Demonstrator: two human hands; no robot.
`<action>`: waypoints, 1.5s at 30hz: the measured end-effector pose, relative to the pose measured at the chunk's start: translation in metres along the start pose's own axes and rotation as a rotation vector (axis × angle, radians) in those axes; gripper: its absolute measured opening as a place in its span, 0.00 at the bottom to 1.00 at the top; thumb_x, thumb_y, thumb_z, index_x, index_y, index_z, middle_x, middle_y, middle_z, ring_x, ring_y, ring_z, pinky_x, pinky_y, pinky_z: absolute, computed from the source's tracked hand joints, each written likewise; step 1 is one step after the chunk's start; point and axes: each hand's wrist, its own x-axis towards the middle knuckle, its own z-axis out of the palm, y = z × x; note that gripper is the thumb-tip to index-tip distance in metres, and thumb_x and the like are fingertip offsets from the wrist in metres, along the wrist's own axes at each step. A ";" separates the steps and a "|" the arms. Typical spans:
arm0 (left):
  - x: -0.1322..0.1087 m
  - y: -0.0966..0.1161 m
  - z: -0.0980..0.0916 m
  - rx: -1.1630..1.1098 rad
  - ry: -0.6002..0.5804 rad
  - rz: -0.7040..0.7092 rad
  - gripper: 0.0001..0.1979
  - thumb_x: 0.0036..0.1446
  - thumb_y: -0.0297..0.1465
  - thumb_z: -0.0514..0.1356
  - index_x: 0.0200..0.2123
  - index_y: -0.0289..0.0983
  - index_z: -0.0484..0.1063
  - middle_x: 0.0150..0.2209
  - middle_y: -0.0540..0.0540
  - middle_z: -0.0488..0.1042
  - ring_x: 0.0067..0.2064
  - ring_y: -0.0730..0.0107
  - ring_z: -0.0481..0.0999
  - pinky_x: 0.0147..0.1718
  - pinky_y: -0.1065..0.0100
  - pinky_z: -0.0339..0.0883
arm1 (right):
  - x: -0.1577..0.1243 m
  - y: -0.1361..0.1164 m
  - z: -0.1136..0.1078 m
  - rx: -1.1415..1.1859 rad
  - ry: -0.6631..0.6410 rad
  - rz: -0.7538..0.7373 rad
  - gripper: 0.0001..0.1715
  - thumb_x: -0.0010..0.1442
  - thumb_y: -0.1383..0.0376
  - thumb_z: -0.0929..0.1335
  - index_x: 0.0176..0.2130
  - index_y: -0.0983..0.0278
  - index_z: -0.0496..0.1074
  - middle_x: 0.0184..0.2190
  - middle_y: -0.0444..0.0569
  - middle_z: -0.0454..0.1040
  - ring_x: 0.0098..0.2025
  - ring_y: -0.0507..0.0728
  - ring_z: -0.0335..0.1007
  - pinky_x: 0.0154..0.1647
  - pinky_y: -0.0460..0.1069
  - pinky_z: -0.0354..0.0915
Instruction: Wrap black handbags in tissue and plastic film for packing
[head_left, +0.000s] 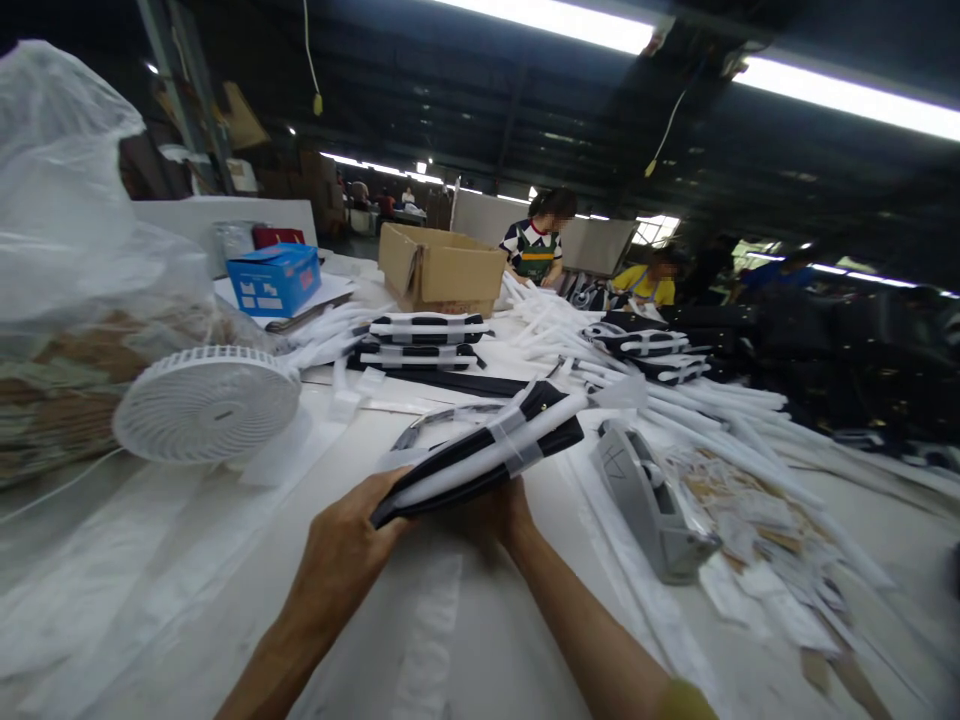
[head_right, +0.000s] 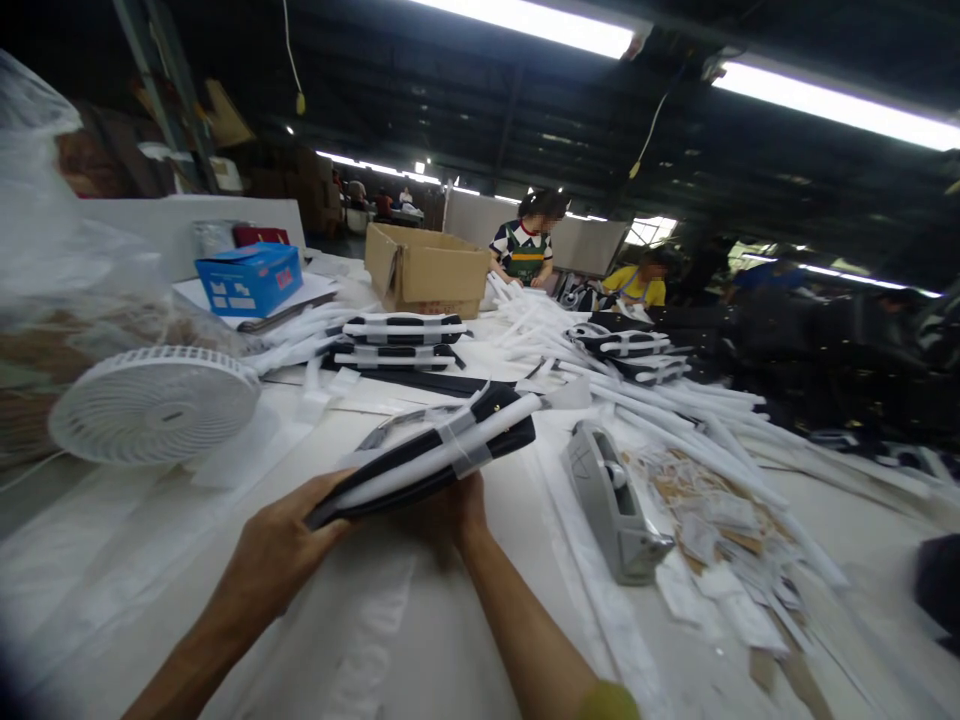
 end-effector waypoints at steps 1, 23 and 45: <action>-0.003 -0.002 0.002 0.001 0.018 0.017 0.19 0.54 0.35 0.58 0.50 0.46 0.73 0.48 0.55 0.78 0.49 0.63 0.79 0.52 0.68 0.71 | -0.012 -0.002 -0.010 -0.034 0.001 0.020 0.28 0.55 0.48 0.69 0.47 0.65 0.74 0.44 0.58 0.79 0.47 0.68 0.74 0.49 0.62 0.69; -0.064 -0.030 0.045 0.303 0.209 0.685 0.28 0.57 0.16 0.47 0.58 0.39 0.68 0.54 0.48 0.75 0.56 0.69 0.74 0.57 0.69 0.67 | -0.138 -0.026 -0.080 -0.755 -0.686 -0.900 0.14 0.65 0.64 0.67 0.51 0.60 0.71 0.40 0.48 0.80 0.41 0.52 0.77 0.43 0.41 0.70; -0.065 -0.008 0.068 0.305 0.187 0.727 0.22 0.68 0.21 0.43 0.59 0.36 0.66 0.55 0.45 0.75 0.61 0.64 0.68 0.68 0.49 0.46 | 0.136 -0.007 -0.006 -0.938 -0.222 0.437 0.13 0.44 0.64 0.78 0.23 0.66 0.72 0.15 0.45 0.70 0.20 0.54 0.68 0.20 0.46 0.64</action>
